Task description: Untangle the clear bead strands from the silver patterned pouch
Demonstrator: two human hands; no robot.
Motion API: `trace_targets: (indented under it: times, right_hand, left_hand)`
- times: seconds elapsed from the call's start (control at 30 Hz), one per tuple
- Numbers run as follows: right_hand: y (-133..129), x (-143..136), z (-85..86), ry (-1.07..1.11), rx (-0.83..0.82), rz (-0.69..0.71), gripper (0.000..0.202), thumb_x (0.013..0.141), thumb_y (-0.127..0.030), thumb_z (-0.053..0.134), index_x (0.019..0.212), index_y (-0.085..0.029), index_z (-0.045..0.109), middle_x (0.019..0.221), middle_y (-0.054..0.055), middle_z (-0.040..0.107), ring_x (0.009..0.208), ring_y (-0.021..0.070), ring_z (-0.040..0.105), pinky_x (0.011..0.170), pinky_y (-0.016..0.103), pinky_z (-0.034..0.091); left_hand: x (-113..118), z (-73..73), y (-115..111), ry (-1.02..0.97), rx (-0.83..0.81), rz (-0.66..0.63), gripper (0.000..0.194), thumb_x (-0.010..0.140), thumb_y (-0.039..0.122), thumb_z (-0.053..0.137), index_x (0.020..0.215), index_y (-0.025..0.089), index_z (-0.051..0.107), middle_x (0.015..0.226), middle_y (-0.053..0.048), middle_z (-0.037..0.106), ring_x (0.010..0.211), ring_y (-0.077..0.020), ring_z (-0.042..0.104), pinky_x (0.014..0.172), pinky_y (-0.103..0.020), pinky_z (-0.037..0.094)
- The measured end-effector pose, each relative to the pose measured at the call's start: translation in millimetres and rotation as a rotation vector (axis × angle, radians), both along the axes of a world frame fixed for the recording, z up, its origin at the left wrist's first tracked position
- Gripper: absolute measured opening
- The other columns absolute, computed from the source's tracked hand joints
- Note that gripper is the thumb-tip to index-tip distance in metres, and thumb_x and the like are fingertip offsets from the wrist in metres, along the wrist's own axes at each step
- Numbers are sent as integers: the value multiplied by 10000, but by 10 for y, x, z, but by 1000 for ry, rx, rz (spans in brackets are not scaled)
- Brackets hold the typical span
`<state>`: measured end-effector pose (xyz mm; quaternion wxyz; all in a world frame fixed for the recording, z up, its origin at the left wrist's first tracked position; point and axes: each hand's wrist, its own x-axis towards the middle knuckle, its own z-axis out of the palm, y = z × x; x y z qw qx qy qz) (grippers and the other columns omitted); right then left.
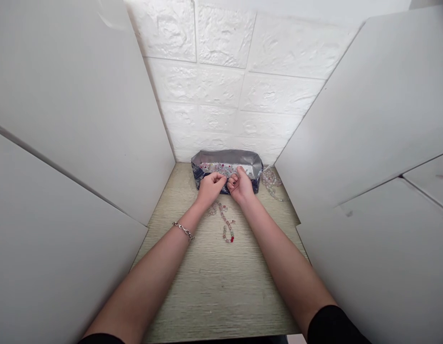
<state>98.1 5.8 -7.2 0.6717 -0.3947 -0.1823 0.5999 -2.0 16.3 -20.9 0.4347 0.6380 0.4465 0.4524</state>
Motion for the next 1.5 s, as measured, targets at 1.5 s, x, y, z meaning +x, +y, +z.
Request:
trace_targets:
  times: [1.5]
  right_hand:
    - [53,111,51,264,-63,422,296,875,-275,246,619,-166,343,426,-83,256,323,30,224,299,112,198]
  left_hand:
    - [2,75,-35,-51,-16,162,156,697,314,463,649,169,498,549,24,503,573,-88,468,547,-203,360]
